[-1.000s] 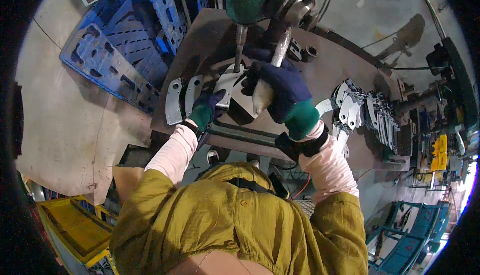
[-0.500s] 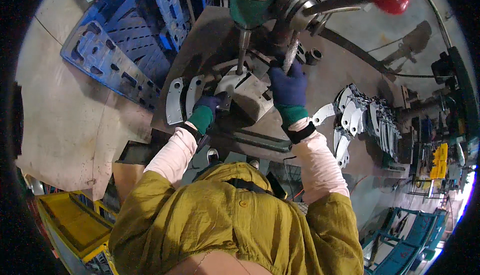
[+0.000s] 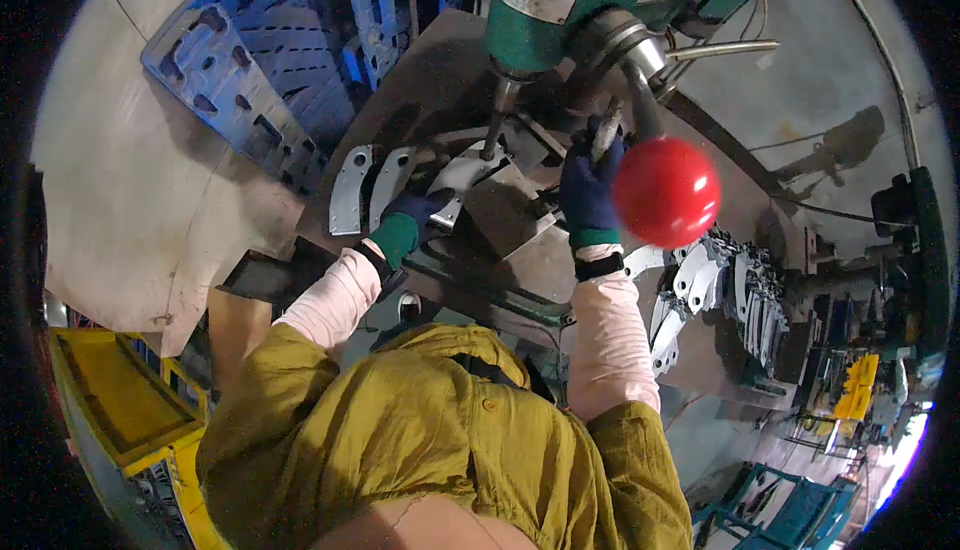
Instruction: Operates a drill press fixture to drill holes in metal plates and cleans the area with an air nozzle.
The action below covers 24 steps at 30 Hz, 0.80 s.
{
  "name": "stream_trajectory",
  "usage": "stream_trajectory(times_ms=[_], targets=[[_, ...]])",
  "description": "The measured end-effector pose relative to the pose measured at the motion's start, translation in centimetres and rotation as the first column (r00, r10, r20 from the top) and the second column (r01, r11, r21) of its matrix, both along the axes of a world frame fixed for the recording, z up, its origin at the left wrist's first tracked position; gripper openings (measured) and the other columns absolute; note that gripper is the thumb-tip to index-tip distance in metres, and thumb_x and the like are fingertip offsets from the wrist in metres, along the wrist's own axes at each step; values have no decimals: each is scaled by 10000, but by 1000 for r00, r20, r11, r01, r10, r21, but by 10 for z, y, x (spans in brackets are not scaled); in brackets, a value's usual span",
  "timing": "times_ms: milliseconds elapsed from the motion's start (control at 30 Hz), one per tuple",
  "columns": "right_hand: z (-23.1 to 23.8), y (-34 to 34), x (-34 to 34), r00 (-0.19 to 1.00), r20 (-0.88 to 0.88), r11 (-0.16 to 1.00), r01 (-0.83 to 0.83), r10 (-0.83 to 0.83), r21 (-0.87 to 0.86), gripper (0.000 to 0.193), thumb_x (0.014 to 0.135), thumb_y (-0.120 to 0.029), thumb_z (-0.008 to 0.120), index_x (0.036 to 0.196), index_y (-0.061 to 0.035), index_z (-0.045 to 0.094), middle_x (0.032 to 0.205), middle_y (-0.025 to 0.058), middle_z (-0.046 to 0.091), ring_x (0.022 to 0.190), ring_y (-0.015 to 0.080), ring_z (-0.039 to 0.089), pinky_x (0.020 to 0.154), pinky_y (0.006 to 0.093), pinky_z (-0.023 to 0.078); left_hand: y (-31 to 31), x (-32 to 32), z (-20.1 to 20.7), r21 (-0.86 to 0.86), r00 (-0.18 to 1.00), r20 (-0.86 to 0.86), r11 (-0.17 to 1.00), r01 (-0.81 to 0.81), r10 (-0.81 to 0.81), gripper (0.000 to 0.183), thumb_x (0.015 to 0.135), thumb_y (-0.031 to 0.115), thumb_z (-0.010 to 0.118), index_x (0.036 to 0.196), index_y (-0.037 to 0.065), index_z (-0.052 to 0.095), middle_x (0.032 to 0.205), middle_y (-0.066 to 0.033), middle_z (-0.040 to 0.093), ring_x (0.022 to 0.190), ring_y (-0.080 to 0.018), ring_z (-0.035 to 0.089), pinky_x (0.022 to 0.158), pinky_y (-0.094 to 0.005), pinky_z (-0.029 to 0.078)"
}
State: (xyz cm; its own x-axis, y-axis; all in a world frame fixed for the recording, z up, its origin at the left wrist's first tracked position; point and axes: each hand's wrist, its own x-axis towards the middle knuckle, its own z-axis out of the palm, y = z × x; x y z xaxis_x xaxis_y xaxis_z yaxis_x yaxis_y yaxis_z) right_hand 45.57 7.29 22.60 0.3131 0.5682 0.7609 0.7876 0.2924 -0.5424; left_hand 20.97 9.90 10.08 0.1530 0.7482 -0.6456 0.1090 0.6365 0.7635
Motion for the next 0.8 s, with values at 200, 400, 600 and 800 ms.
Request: stream_trajectory(times_ms=[200,400,600,800], targets=[[11,-6,-10,986,151,998,64,-65,7,193,856,-109,672,1045,-70,665,923,118,676,863,304,667,744,381,517,10,-6,-40,8,999,-38,1000,16,-16,470,808,414,751,1085,50,645,915,-117,684,762,-236,681,623,-349,578],[5,-4,4,975,159,974,175,-152,-142,314,851,-153,646,1152,-69,616,984,177,666,893,339,654,771,426,510,22,-6,-68,214,990,-133,974,75,-47,494,820,444,726,1102,46,644,932,-121,686,738,-212,682,612,-334,558],[7,-4,-2,993,79,996,91,-89,-12,211,855,-227,687,1034,-114,679,879,157,663,794,360,637,693,447,507,-3,-2,9,198,977,-194,972,127,-88,608,834,511,669,1202,30,608,989,-134,696,733,-231,688,620,-354,545],[-9,-2,9,996,-65,995,60,-65,-74,316,846,-168,675,1128,-39,613,891,188,685,839,360,666,735,395,515,17,0,-28,438,828,-547,801,408,-123,742,839,554,641,1371,62,482,1236,-151,593,1042,-266,603,866,-367,481]])
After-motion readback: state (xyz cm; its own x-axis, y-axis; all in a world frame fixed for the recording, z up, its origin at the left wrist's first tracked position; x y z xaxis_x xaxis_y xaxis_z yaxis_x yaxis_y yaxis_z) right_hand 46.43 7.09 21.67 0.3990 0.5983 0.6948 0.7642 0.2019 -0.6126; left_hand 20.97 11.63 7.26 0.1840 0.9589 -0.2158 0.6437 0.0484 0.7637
